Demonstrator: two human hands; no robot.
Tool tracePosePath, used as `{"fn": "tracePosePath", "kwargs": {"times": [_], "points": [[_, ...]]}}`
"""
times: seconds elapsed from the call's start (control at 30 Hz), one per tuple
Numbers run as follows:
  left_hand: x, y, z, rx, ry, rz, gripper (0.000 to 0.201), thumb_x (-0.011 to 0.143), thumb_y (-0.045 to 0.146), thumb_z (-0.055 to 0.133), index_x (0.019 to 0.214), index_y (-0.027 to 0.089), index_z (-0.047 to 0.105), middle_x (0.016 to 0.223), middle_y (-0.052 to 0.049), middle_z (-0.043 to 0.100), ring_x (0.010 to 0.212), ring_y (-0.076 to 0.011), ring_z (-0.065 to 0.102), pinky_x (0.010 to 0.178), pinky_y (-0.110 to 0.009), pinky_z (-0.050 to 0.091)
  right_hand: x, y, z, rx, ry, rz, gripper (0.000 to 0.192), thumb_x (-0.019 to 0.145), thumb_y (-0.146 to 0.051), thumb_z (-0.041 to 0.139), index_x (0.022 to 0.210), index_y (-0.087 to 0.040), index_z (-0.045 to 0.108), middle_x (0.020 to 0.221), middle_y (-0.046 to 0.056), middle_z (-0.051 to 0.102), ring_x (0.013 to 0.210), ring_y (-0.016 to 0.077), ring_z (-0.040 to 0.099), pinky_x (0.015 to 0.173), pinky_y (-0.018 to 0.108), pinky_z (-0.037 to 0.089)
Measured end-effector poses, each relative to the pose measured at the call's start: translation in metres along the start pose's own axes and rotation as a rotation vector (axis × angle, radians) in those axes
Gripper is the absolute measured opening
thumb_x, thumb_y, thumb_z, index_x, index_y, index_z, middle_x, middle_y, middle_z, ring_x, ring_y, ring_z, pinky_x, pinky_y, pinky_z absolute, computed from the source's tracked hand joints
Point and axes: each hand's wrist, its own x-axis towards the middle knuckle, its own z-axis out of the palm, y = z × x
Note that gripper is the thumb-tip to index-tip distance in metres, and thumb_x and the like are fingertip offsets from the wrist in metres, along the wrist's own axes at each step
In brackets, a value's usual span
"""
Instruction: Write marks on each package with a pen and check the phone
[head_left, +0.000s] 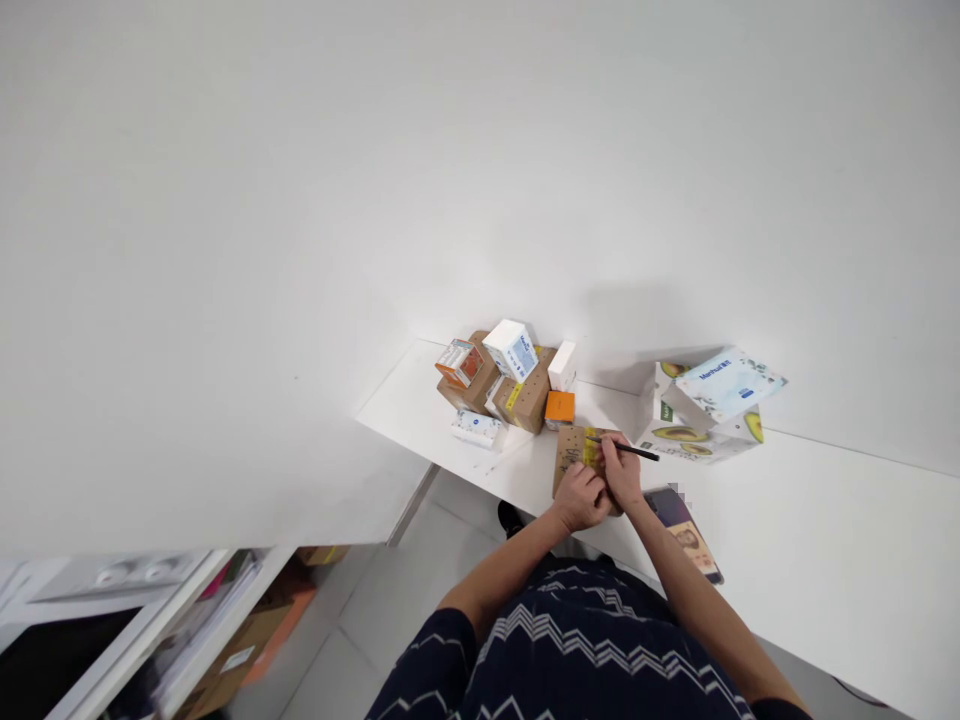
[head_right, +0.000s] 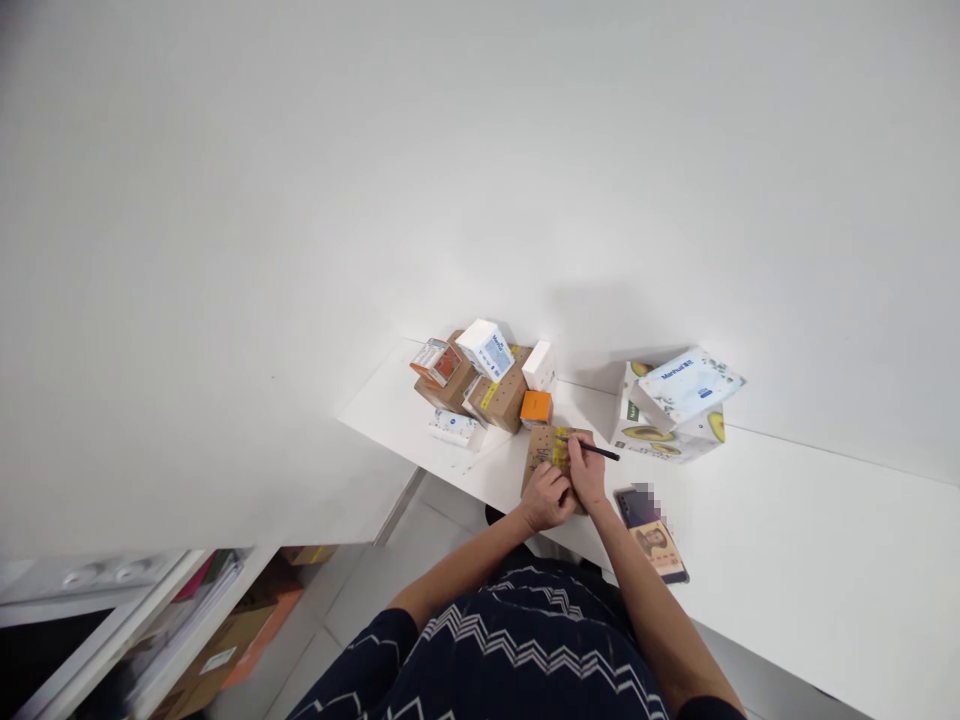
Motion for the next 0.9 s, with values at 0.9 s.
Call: {"fn": "tracePosePath", "kwargs": {"times": [0.9], "points": [[-0.002,0.001,-0.001,0.001,-0.007,-0.01,0.008,0.075,0.021,0.053,0.07,0.018,0.058,0.069,-0.006,0.056,0.069,-0.0195,0.05,0.068,-0.035,0.042,-0.021,0.072,-0.08,-0.797,-0.313,0.463,0.037,0.087,-0.029,0.056,0.119,-0.01,0.058,0.101,0.016,0.068,0.097,0.0272,0.066,0.082,0.036,0.05]]}}
